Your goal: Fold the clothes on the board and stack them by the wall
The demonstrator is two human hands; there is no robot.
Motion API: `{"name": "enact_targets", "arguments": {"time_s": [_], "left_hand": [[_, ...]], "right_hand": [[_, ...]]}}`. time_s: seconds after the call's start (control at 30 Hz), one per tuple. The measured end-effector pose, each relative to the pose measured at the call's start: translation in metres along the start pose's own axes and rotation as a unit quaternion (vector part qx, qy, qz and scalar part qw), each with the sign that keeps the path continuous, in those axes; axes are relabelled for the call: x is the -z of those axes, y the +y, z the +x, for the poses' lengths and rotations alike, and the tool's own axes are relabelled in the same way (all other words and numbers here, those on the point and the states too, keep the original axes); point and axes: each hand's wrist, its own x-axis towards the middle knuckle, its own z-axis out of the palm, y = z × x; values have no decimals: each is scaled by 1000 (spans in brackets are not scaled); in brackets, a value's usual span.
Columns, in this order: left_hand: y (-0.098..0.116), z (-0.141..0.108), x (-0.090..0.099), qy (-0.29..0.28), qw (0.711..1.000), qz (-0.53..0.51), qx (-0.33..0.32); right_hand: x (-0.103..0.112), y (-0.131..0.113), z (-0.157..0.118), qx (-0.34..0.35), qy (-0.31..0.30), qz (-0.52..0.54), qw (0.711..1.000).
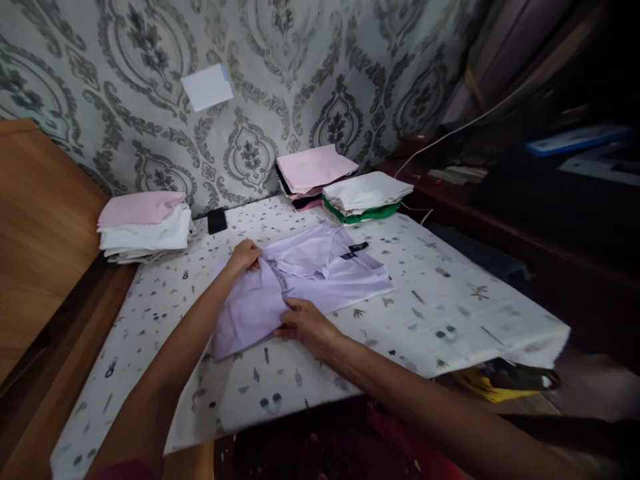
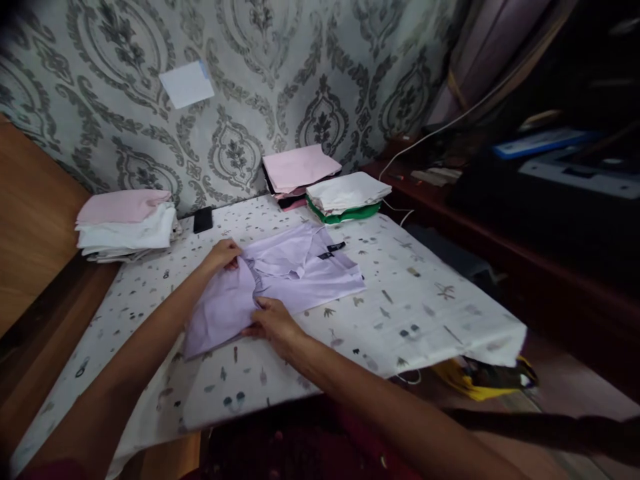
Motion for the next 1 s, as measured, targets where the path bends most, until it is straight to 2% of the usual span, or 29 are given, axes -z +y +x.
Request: {"name": "enact_targets", "arguments": {"time_s": [0.07, 0.23, 0.3, 0.43, 0.57, 0.7, 0.83, 1.0], "left_hand": [[-3, 1, 8, -9, 1000, -5, -15], [-12, 5, 47, 3, 995, 9, -100], [-16, 6, 52, 4, 990, 28, -142], [-23, 9, 40, -14, 977, 65, -204], [-27, 13, 29, -17, 968, 92, -232], [-25, 16, 30, -19, 963, 99, -251], [-23, 14, 33, -19, 962, 78, -260], [-22, 18, 28, -22, 965, 85, -248]], "right_hand": [[4, -2, 0, -18, -7, 10, 1000], [4, -10, 3, -55, -17, 10, 998], [4, -15, 5, -74, -7, -12, 997], [4, -19, 14, -86, 12, -73, 993], [6, -19, 21, -83, 6, -107, 991], [8, -21, 21, -96, -12, -119, 988], [10, -23, 15, -63, -25, -124, 990], [15, -23, 11, -48, 12, -126, 991]]}}
